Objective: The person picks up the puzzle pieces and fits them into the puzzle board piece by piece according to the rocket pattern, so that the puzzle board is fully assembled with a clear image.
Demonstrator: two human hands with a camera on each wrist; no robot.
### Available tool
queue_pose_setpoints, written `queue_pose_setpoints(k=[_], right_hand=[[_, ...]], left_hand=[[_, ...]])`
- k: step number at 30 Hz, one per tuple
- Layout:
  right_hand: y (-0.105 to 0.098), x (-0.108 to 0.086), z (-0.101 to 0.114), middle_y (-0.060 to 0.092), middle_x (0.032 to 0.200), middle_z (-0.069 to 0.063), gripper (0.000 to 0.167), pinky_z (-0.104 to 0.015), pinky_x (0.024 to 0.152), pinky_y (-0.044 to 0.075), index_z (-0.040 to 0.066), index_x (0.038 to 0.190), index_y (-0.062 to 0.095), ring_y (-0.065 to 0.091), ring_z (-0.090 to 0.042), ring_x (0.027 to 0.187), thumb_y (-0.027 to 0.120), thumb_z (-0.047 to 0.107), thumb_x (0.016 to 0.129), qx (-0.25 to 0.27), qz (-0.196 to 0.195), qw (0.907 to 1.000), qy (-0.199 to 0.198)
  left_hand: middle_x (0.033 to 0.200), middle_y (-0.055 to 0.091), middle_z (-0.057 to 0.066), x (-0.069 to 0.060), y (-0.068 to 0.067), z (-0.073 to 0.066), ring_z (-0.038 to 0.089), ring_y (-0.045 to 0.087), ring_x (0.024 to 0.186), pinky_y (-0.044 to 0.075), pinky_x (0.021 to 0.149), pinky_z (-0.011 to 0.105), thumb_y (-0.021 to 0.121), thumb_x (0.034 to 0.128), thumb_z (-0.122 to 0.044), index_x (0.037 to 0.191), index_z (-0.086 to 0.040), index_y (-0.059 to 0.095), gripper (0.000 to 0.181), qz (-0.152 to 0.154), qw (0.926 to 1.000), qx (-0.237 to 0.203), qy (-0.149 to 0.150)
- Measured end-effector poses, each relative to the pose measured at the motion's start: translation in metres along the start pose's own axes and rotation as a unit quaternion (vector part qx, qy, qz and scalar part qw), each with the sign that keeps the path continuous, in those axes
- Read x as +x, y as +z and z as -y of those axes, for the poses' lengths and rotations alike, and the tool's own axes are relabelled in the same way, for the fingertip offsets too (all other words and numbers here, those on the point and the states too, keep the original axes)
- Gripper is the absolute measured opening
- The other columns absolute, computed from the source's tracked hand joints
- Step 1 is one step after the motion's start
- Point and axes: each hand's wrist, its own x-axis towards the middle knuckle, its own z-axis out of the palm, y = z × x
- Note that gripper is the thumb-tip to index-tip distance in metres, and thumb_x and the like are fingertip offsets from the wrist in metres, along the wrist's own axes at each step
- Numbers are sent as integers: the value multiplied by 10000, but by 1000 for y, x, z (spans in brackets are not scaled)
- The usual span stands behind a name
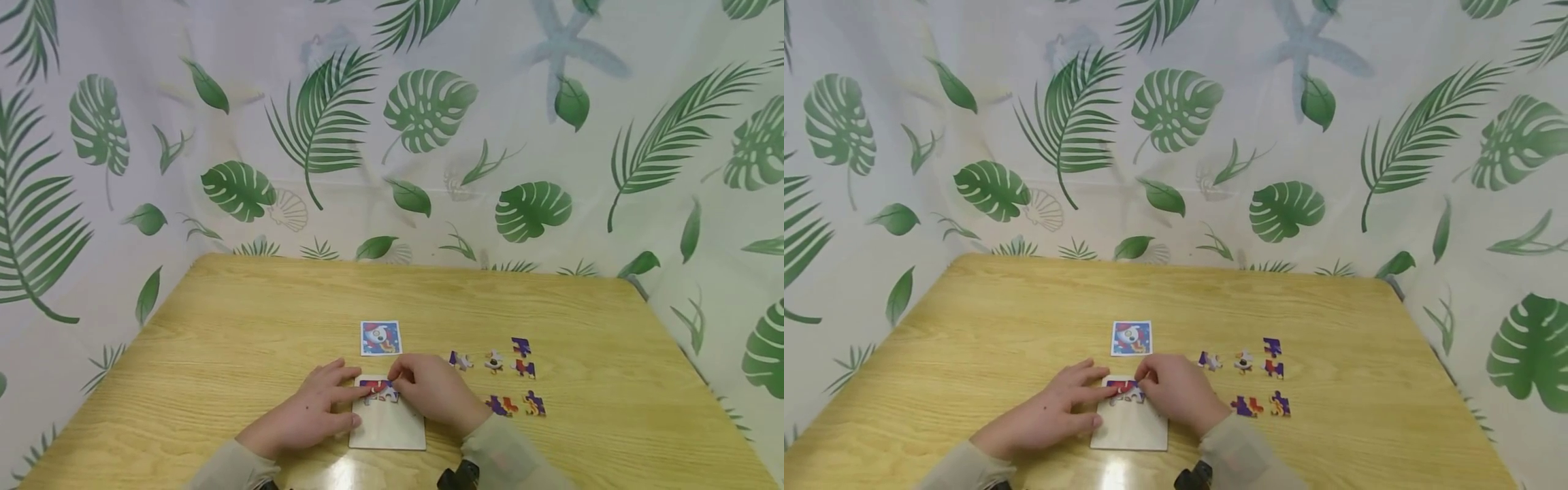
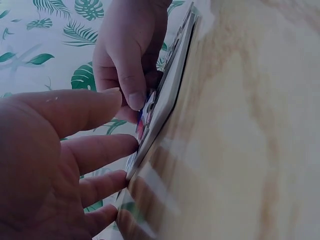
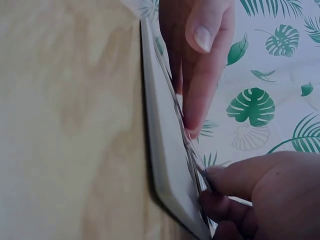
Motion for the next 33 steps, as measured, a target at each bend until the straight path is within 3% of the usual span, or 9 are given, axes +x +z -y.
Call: queue_pose_setpoints(k=[6, 12, 15, 28, 33], right_hand=[[3, 0, 2, 581, 788, 127, 43, -296, 639, 470, 234, 962, 721, 535, -89, 682, 680, 221, 962, -114, -118, 9997, -169], [-1, -4, -7, 570, 930, 106, 171, -304, 721, 462, 246, 1074, 715, 528, -106, 817, 750, 243, 907, -75, 316, 9982, -494], [0, -4, -8, 560, 952, 106, 176, -305, 723, 451, 265, 1081, 713, 517, -106, 826, 751, 239, 911, -159, 452, 9971, -595], [4, 0, -3, 548, 904, 113, 139, -296, 691, 450, 282, 1053, 697, 514, -95, 785, 746, 250, 927, -277, 256, 9981, -480], [-3, -2, -12, 586, 860, 101, 115, -308, 667, 476, 257, 1058, 702, 544, -107, 751, 716, 259, 944, 193, 271, 9986, -412]], left_hand=[[1598, 359, 94, -1, -1, -1, 382, 103, 1524, 34, 1190, 631, 593, 1005, -397, 1484, -141, 537, 546, 65, 9998, -83, -160], [1576, 366, 153, 0, 2, -3, 452, 127, 1499, 46, 1165, 680, 615, 991, -377, 1479, -197, 551, 524, 8, 10000, 9, 53], [1577, 353, 153, 0, 4, -4, 452, 123, 1498, 45, 1167, 676, 618, 986, -386, 1479, -204, 551, 530, -5, 9999, 103, 16], [1576, 348, 160, -1, 2, -2, 448, 112, 1501, 30, 1165, 678, 615, 984, -362, 1485, -157, 539, 547, -61, 9999, 107, 32], [1586, 342, 149, 0, 3, -3, 435, 102, 1507, 10, 1169, 670, 612, 989, -374, 1478, -136, 544, 548, -51, 10000, 41, -3]])
